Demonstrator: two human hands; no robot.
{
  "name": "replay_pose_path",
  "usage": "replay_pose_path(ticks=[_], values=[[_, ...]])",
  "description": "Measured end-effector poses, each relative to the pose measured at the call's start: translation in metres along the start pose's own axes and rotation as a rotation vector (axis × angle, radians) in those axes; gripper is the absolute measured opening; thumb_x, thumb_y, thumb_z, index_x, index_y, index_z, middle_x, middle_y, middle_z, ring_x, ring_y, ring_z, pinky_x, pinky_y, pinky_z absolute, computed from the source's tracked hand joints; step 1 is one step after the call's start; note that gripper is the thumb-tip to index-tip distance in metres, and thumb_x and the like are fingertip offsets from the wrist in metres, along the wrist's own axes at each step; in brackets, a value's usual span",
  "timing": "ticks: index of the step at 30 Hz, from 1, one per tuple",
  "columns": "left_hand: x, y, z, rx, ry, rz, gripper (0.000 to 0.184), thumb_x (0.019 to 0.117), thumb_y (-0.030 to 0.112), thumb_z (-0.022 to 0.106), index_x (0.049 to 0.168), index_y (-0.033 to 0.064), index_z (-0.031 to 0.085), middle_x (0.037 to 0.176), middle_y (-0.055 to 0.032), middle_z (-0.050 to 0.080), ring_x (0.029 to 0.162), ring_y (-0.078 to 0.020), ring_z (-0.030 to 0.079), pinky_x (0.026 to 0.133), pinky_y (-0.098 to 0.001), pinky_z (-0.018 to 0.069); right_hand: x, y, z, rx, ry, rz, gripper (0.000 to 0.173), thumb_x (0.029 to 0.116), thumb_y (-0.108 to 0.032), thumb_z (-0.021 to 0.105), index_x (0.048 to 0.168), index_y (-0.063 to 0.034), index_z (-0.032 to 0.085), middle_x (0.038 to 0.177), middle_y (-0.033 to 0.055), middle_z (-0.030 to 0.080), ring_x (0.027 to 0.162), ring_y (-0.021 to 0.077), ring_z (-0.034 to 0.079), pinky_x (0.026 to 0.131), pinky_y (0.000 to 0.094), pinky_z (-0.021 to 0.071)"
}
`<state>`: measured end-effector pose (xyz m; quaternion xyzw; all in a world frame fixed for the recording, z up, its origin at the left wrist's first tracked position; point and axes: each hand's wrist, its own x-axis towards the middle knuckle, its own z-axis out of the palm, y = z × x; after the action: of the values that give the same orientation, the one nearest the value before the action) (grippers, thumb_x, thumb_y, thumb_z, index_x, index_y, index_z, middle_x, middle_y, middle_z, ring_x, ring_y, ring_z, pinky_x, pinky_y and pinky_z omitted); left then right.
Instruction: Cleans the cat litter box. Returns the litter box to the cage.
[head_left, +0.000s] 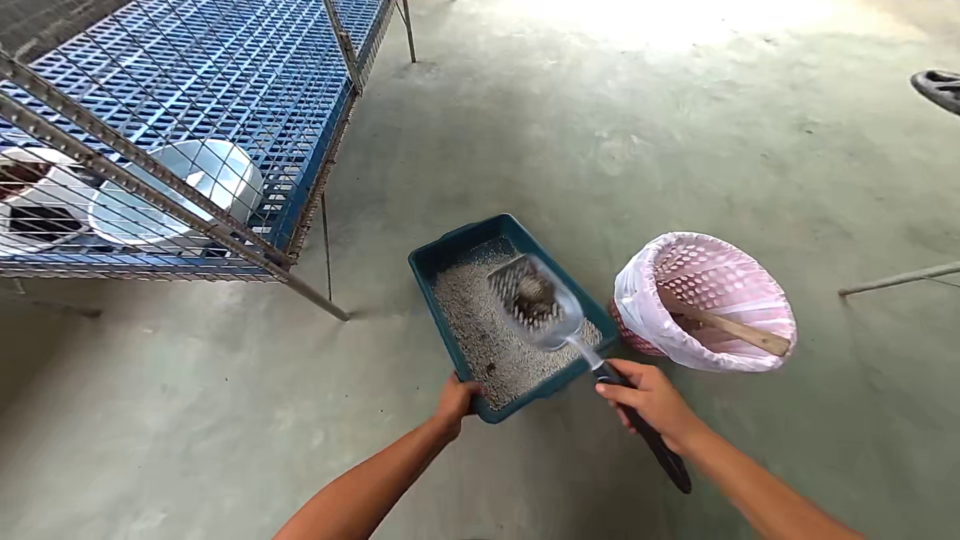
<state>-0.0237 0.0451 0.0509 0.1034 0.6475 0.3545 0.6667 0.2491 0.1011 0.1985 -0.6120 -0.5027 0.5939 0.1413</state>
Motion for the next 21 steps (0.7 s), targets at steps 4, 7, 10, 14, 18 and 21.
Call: replay_pose_path(ticks=[4,7,10,14,18,21], values=[[-0.01,0.027,-0.009,-0.11,-0.015,0.046,0.029,0.092,-0.008,0.053,0.12,-0.0045,0.048,0.088,-0.0141,0.063,0.07,-0.0189,0.066,0.062,-0.0333,0.0581,-0.028,-0.001,-0.042,0.356,0.209,-0.097,0.028,0.0866,-0.009,0.05,0.112,-0.0061,0.061,0.062,-0.0059,0.06,0.044,0.0051,0.055,0.041,0.0209,0.0489],[-0.013,0.027,-0.018,-0.165,-0.031,0.081,0.026,0.0909,-0.009,0.051,0.116,-0.002,0.049,0.087,-0.0117,0.064,0.07,-0.017,0.067,0.062,-0.0317,0.0581,-0.036,0.019,-0.078,0.606,0.316,-0.106,0.031,0.0941,-0.016,0.032,0.106,-0.0143,0.06,0.057,-0.0079,0.058,0.041,0.0022,0.053,0.038,0.0174,0.0454],[-0.01,0.011,-0.023,-0.196,-0.056,0.094,0.029,0.0886,-0.011,0.049,0.116,-0.0007,0.049,0.087,-0.0106,0.065,0.071,-0.0159,0.067,0.063,-0.0308,0.0581,-0.029,0.039,-0.108,0.854,0.348,-0.022,0.052,0.1061,-0.03,0.013,0.101,-0.0155,0.063,0.053,-0.0093,0.052,0.039,-0.0004,0.047,0.037,0.0146,0.0407],[0.004,-0.018,-0.023,-0.089,-0.054,0.064,0.036,0.0872,-0.013,0.055,0.121,-0.004,0.048,0.09,-0.0127,0.064,0.071,-0.0171,0.065,0.064,-0.0321,0.057,-0.017,0.055,-0.128,1.151,0.24,0.036,0.053,0.1065,-0.04,0.013,0.098,-0.0148,0.058,0.057,-0.0119,0.052,0.041,-0.0059,0.049,0.038,0.0079,0.0403],[0.023,-0.037,-0.027,0.174,-0.089,0.025,0.05,0.0914,-0.004,0.064,0.137,-0.0065,0.045,0.11,-0.0232,0.063,0.086,-0.0263,0.067,0.076,-0.0409,0.0581,-0.026,0.032,-0.119,0.79,0.342,0.007,0.051,0.1075,-0.034,0.012,0.097,-0.0165,0.059,0.053,-0.0094,0.049,0.038,-0.0003,0.046,0.036,0.0142,0.0393],[0.039,-0.033,-0.031,0.261,-0.098,-0.038,0.058,0.1032,0.019,0.062,0.15,-0.0007,0.035,0.126,-0.0289,0.06,0.103,-0.0355,0.067,0.085,-0.0491,0.0571,-0.036,0.015,-0.102,0.386,0.284,0.061,0.029,0.1047,-0.016,0.029,0.11,-0.0091,0.057,0.062,-0.0032,0.058,0.045,0.0062,0.055,0.041,0.0208,0.0488]])
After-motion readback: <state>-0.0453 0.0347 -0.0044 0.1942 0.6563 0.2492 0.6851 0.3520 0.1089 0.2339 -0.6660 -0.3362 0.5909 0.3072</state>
